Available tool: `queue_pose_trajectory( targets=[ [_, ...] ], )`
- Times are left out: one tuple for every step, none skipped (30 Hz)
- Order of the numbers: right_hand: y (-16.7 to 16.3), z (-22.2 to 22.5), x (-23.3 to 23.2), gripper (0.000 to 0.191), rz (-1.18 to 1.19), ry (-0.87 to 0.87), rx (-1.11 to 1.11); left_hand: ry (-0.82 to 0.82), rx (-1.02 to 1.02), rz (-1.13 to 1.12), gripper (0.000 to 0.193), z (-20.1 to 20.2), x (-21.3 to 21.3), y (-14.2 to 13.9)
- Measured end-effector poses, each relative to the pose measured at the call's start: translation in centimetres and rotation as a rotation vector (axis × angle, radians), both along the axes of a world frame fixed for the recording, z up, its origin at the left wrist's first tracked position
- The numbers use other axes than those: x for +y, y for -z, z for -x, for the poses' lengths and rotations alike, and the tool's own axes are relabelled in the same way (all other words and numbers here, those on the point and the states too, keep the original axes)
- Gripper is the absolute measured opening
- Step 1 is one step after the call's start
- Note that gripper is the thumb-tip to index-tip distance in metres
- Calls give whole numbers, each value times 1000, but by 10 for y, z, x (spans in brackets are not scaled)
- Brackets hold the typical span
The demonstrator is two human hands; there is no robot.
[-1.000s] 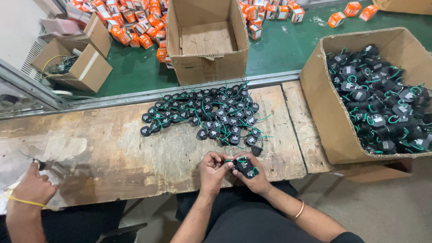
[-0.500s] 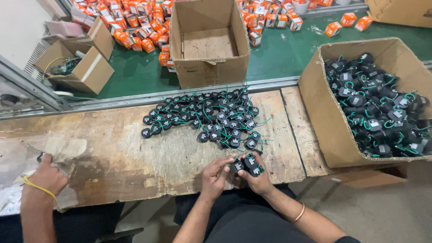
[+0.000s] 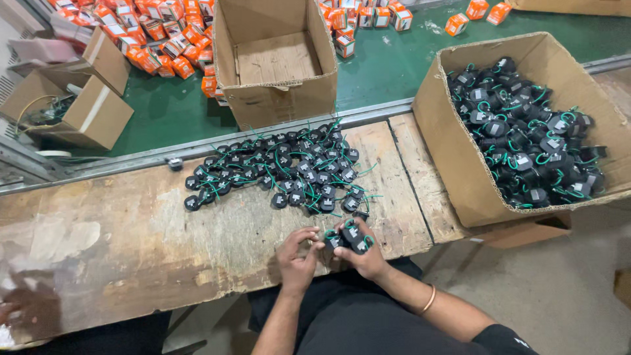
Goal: The person picks up small black electronic components with green wires one at a time from a wooden workbench, turns and manipulates each unit in both hands, and places processed units onto a growing pile and into a cardboard box. A second worker at the same bench handles similar units.
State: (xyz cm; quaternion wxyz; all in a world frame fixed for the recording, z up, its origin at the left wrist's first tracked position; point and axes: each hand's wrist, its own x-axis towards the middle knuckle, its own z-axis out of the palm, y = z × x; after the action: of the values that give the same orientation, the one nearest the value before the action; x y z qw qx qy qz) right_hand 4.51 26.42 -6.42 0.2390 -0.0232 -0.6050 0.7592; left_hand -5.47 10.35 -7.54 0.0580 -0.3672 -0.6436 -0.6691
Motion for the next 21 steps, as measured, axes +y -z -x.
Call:
queue_pose_trajectory(
  targets=[
    [-2,0,2,53,295,-17,-93,-13,-182,-69,20,4,-1,0],
    [-5,-1,5,57,589,-33,-184,-25,-364,-137,16,7,-2,1],
    [-10,-3,10,56,559,-33,-169,-37,-546,-204,12,12,-2,2],
    [-17,-8,15,55,529,-34,-153,-63,-556,-210,11,17,-3,5],
    [-25,-13,22,54,500,-34,-140,-91,-567,-216,9,21,-3,7],
    [-34,-20,30,51,349,-41,-73,-119,-580,-223,8,25,-2,10],
    [-46,-30,41,47,198,-48,-9,-102,-575,-235,8,26,0,13],
    [-58,-40,53,44,48,-56,52,-86,-573,-245,9,27,2,17],
    [-72,-48,66,44,-73,-34,167,-70,-570,-257,10,27,4,19],
    [-85,-54,82,43,-195,-14,284,-62,-558,-253,10,26,6,22],
    [-101,-59,101,44,-365,113,326,-55,-545,-248,11,25,7,23],
    [-116,-62,121,45,-537,242,367,-46,-531,-245,12,24,8,24],
    [-132,-63,141,42,-578,361,365,-57,-542,-229,12,23,8,24],
    [-150,-64,165,43,-662,399,378,-67,-550,-216,12,23,8,24],
    [-167,-66,187,43,-700,450,369,-78,-557,-204,13,22,8,23],
    [-184,-65,209,43,-673,487,310,-77,-556,-208,12,22,8,22],
    [-199,-61,232,44,-623,503,243,-77,-554,-212,11,22,7,21],
    [-214,-54,255,44,-517,498,149,-77,-552,-213,11,21,7,20],
    [-226,-45,278,45,-427,493,76,-73,-546,-211,11,21,8,18],
    [-237,-38,301,47,-335,490,7,-69,-539,-207,11,20,8,17],
    [-245,-30,320,52,-249,485,-78,-64,-533,-205,11,20,9,16]
  ],
)
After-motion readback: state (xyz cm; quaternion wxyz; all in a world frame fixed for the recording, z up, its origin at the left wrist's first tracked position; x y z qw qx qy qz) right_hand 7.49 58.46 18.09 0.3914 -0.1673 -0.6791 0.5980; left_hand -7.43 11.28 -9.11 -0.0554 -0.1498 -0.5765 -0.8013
